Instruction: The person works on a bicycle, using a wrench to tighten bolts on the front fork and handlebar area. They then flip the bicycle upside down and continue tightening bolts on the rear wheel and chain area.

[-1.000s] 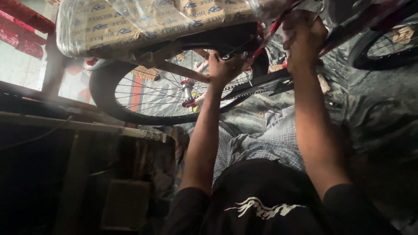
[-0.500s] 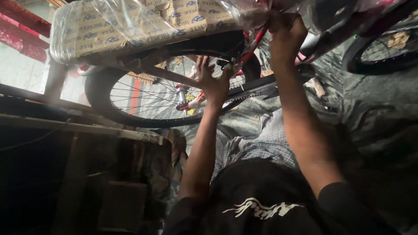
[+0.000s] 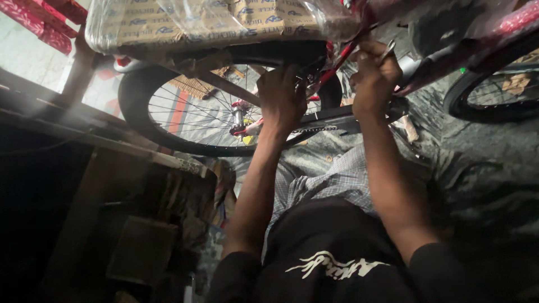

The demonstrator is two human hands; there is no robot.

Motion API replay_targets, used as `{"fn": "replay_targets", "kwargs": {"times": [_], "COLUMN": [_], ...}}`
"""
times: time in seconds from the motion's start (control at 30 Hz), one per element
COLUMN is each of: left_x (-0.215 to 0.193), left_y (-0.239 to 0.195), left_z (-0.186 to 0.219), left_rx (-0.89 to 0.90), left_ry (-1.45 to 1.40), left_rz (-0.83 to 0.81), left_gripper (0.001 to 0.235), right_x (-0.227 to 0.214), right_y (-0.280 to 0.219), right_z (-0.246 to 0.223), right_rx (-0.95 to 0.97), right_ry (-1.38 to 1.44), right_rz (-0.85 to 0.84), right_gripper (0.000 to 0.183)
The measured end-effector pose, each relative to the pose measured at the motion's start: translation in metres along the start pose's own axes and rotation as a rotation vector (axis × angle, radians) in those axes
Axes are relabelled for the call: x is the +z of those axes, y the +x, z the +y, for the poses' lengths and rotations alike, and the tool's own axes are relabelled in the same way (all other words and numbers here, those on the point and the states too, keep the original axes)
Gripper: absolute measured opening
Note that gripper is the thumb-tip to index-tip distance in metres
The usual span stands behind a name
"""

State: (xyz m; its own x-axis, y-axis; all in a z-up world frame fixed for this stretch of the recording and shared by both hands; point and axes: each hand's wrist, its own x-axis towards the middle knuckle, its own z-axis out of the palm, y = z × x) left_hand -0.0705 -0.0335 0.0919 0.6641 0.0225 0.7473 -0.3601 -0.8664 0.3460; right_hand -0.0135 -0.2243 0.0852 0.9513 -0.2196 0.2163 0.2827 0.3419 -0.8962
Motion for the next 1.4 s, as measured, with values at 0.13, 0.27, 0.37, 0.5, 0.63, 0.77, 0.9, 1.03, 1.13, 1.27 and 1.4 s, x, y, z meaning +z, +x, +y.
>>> {"fn": "replay_targets", "kwargs": {"times": [0.13, 0.27, 0.37, 0.5, 0.63, 0.77, 0.9, 1.03, 1.13, 1.27, 1.4], "left_x": [0.004, -0.014, -0.025, -0.024, -0.011, 0.006, 0.023, 0.021, 0.007, 0.000, 0.021], "left_y": [0.006, 0.003, 0.010, 0.028, 0.031, 0.025, 0.025, 0.051, 0.088, 0.105, 0.063], "left_z": [0.000, 0.019, 0.039, 0.051, 0.043, 0.040, 0.055, 0.067, 0.063, 0.053, 0.070], "left_rx": [-0.098, -0.150, -0.204, -0.212, -0.251, -0.168, -0.168, -0.156, -0.232, -0.286, 0.036], "left_ry": [-0.041, -0.448, -0.569, -0.696, -0.797, -0.951, -0.816, -0.788, -1.095, -1.006, -0.545], "left_rz": [-0.142, -0.119, -0.225, -0.207, -0.262, -0.327, -0.388, -0.279, -0.137, 0.101, 0.223], "left_gripper": [0.017, 0.012, 0.017, 0.017, 0.019, 0.026, 0.029, 0.040, 0.057, 0.042, 0.026], "right_x": [0.000, 0.004, 0.001, -0.010, -0.045, -0.084, -0.099, -0.098, -0.092, -0.089, -0.086], "right_y": [0.000, 0.001, 0.011, 0.027, 0.038, 0.044, 0.051, 0.048, 0.054, 0.062, 0.067], "right_z": [-0.014, -0.042, -0.064, -0.071, -0.058, -0.046, -0.044, -0.058, -0.067, -0.071, -0.073], "right_rx": [-0.129, -0.640, -0.872, -0.684, -0.566, -0.142, 0.021, -0.214, -0.146, -0.107, 0.069], "right_ry": [-0.172, -0.477, -0.571, -0.523, -0.404, 0.069, 0.328, -0.354, -0.473, -0.597, -0.609], "right_rz": [-0.120, -0.280, -0.535, -0.798, -0.713, -0.464, -0.442, -0.656, -0.736, -0.706, -0.641], "right_gripper": [0.020, 0.017, 0.016, 0.017, 0.013, 0.019, 0.012, 0.008, 0.010, 0.005, 0.012]}}
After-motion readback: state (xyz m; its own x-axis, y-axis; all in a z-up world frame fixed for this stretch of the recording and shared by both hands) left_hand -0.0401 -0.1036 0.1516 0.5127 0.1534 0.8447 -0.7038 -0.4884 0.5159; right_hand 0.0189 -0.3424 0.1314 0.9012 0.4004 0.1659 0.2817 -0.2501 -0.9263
